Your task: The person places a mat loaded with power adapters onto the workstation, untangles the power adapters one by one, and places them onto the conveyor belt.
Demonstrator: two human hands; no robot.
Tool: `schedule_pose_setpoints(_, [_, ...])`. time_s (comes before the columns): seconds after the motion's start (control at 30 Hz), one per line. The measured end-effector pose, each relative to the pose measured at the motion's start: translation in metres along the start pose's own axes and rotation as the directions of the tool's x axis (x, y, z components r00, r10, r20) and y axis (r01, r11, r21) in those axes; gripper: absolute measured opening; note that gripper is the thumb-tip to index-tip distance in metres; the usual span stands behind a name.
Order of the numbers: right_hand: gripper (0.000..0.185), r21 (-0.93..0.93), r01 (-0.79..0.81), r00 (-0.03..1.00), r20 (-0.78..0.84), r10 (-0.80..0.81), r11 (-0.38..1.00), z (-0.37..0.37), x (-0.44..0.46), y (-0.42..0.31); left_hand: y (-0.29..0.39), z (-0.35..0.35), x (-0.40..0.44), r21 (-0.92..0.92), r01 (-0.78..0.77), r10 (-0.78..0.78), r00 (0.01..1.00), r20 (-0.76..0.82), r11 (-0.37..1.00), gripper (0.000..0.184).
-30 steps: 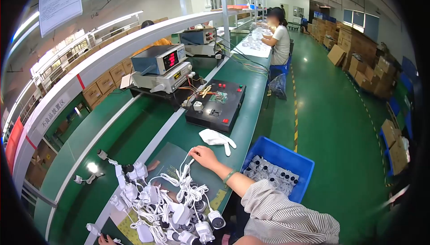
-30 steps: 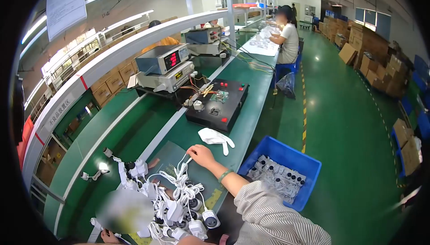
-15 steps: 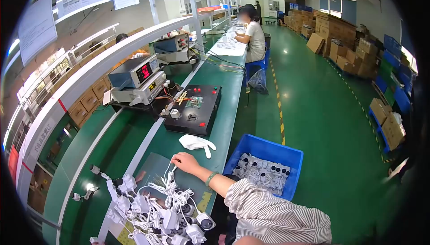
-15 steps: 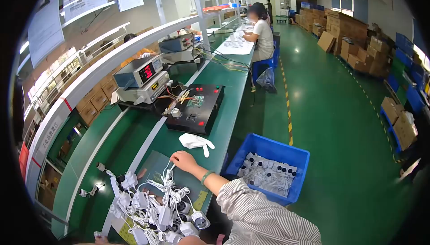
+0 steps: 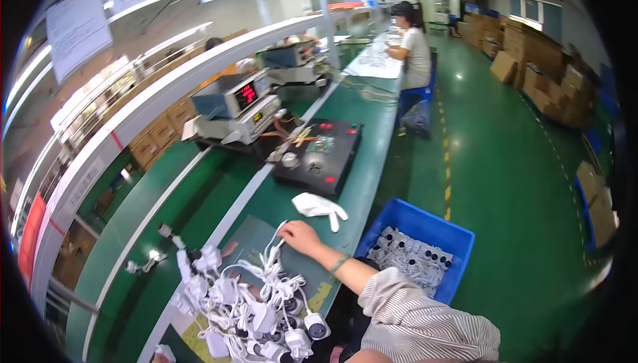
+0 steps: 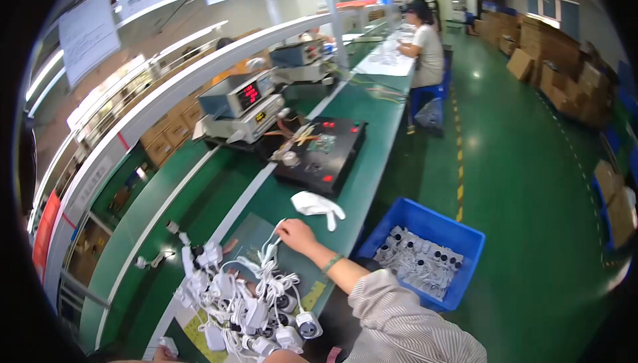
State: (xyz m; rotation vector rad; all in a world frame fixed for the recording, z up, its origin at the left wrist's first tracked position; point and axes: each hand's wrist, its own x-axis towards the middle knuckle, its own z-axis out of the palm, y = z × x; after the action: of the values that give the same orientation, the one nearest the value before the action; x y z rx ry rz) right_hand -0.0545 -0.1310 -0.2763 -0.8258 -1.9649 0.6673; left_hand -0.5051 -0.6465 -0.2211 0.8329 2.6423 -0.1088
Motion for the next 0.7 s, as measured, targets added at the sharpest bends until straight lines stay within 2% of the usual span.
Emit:
schedule_pose_setpoints(0.07, [0.019, -0.048, -0.064, 0.997, 0.039, 0.066, 0.997, -0.001, 0.002, -0.001, 0.016, -0.004, -0.042, -0.016, 0.041, -0.041, 0.999, -0.008, 0.999, 0.029])
schedule_pose_setpoints(0.1, [0.018, -0.012, -0.066, 0.998, -0.016, 0.065, 0.998, 0.004, 0.000, 0.004, 0.012, 0.002, -0.061, -0.032, 0.092, -0.092, 0.996, -0.008, 0.995, 0.026])
schedule_pose_setpoints(0.13, [0.019, -0.024, -0.098, 0.992, 0.076, 0.100, 0.995, 0.001, 0.003, 0.002, 0.025, -0.013, -0.064, 0.233, -0.260, 0.209, 0.952, 0.223, 0.937, 0.020])
schedule_pose_setpoints(0.17, [0.018, -0.049, -0.114, 0.989, 0.086, 0.117, 0.992, -0.002, 0.004, 0.000, 0.037, -0.023, -0.080, 0.003, -0.050, 0.048, 0.973, 0.227, 0.999, 0.016])
schedule_pose_setpoints(0.2, [0.018, 0.046, -0.024, 0.999, 0.042, 0.022, 0.999, 0.005, 0.004, 0.013, 0.036, -0.024, -0.082, -0.196, -0.007, 0.065, 0.953, 0.295, 0.981, 0.015])
schedule_pose_setpoints(0.23, [0.021, 0.003, -0.038, 0.998, 0.041, 0.038, 0.999, 0.007, 0.004, 0.015, 0.049, -0.035, -0.088, -0.306, 0.022, 0.084, 0.941, 0.327, 0.952, 0.016])
schedule_pose_setpoints(0.27, [0.020, 0.018, -0.039, 0.997, 0.069, 0.038, 0.999, 0.006, 0.007, 0.018, 0.053, -0.037, -0.079, -0.323, 0.050, 0.073, 0.931, 0.359, 0.945, 0.017])
schedule_pose_setpoints(0.3, [0.018, 0.023, 0.012, 0.997, 0.082, -0.014, 1.000, 0.009, 0.008, 0.027, 0.057, -0.042, -0.074, -0.546, 0.128, 0.109, 0.918, 0.381, 0.828, 0.024])
schedule_pose_setpoints(0.33, [0.015, 0.034, 0.020, 0.997, 0.075, -0.022, 0.999, 0.006, 0.009, 0.024, 0.054, -0.043, -0.064, -0.758, 0.163, 0.216, 0.902, 0.374, 0.632, 0.033])
schedule_pose_setpoints(0.37, [0.014, 0.055, 0.029, 0.998, 0.047, -0.032, 0.998, 0.005, 0.008, 0.022, 0.049, -0.043, -0.045, -0.804, 0.145, 0.275, 0.892, 0.358, 0.576, 0.051])
schedule_pose_setpoints(0.4, [0.013, 0.084, -0.021, 0.998, 0.068, 0.015, 0.996, -0.001, 0.008, 0.010, 0.033, -0.036, -0.013, -0.647, -0.195, 0.331, 0.939, 0.095, 0.738, 0.061])
schedule_pose_setpoints(0.43, [0.012, 0.084, -0.018, 0.997, 0.073, 0.011, 0.996, 0.000, 0.007, 0.010, 0.043, -0.046, -0.010, -0.315, -0.204, 0.176, 0.978, -0.113, 0.927, 0.068])
schedule_pose_setpoints(0.47, [0.012, 0.083, -0.014, 0.997, 0.072, 0.008, 0.996, 0.000, 0.007, 0.012, 0.059, -0.054, -0.004, 0.048, -0.089, 0.100, 0.930, -0.353, 0.995, 0.076])
schedule_pose_setpoints(0.53, [0.012, 0.071, 0.003, 0.997, 0.076, -0.008, 0.997, -0.001, 0.005, 0.013, 0.058, -0.059, 0.026, 0.173, -0.088, 0.149, 0.915, -0.375, 0.981, 0.084])
schedule_pose_setpoints(0.6, [0.013, 0.059, 0.021, 0.997, 0.075, -0.025, 0.998, 0.000, 0.008, 0.014, 0.084, -0.055, 0.036, -0.031, -0.139, 0.114, 0.904, -0.413, 0.990, 0.080])
schedule_pose_setpoints(0.67, [0.013, 0.053, 0.022, 0.997, 0.070, -0.026, 0.998, 0.000, 0.006, 0.016, 0.118, -0.045, 0.026, 0.046, -0.206, 0.204, 0.865, -0.459, 0.977, 0.072])
schedule_pose_setpoints(0.7, [0.013, 0.043, 0.021, 0.997, 0.077, -0.024, 0.999, -0.001, 0.006, 0.015, 0.136, -0.042, 0.019, 0.014, -0.275, 0.252, 0.857, -0.450, 0.961, 0.070])
